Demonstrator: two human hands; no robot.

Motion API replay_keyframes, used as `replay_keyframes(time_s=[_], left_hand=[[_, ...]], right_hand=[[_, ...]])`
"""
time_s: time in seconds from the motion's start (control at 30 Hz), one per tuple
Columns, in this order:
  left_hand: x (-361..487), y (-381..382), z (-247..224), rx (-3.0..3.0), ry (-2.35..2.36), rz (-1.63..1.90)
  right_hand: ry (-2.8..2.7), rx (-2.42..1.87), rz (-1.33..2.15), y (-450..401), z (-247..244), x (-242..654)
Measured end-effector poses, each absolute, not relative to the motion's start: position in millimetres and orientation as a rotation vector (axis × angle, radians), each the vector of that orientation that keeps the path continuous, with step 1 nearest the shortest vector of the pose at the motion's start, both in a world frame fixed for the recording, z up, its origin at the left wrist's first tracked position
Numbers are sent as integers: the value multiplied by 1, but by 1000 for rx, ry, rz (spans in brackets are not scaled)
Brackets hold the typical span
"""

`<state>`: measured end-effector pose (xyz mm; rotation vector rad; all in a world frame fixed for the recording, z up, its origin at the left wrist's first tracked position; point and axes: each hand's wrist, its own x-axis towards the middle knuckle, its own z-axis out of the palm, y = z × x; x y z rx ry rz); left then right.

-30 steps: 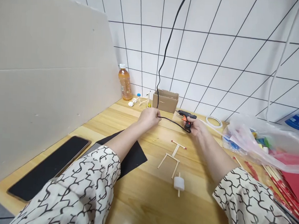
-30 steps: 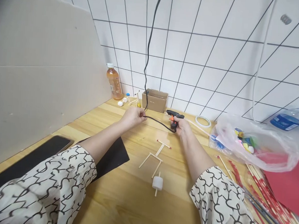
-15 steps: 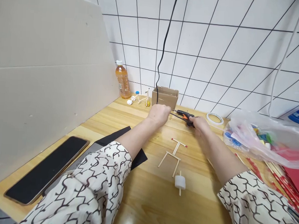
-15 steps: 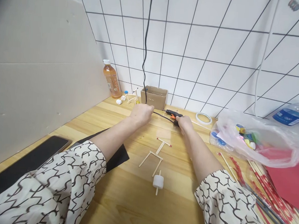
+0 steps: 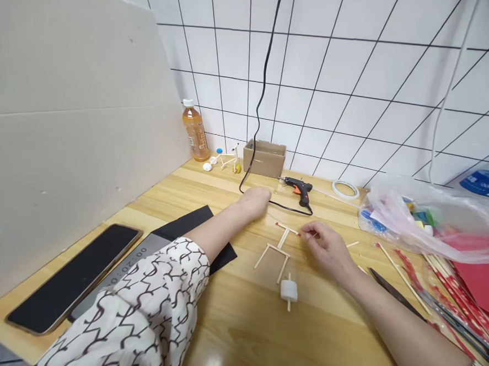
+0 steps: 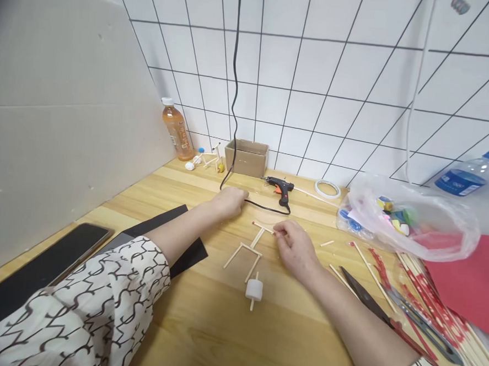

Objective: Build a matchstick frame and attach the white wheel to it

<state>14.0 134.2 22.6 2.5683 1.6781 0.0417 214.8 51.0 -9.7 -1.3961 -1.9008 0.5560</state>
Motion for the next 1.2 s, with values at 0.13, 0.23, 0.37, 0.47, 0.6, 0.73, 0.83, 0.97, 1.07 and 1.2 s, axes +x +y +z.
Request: replay_keyframes(time_s=[0.13,0.23,0.37,0.47,0.6,0.73,0.83,0.97,1.07,1.2], left_hand=[[2,102,31,2597,1732,73],[-1,57,36,2612,1736,128],[2,-4,26,2563,1531,210],[4,-27,10,2498,1471,348],[8,-30,-8,2416,1457,494],[12,-27,-18,2392,1424,502],[14,-28,-21,2418,1400,481],[15,-30,-21,2485,1372,436],[17,-31,-20,2549,1350,416],[17,-32,-21,2578,1354,430]], right_hand=[[-2024,-1362,513,44,-10,222],[-2070,-1350,497,39,-13,226],[-2133,-1313,506,32,-21,225],[-2170,-1281,511,30,-26,220],[-2206,-1250,515,29,-30,215],[-2221,-1256,521,29,-33,212],[-2228,-1254,536,29,-34,212],[-2246,-1250,548,28,-36,212],[-2258,-1252,544,28,-36,212],[-2273,-1243,533,28,-37,213]])
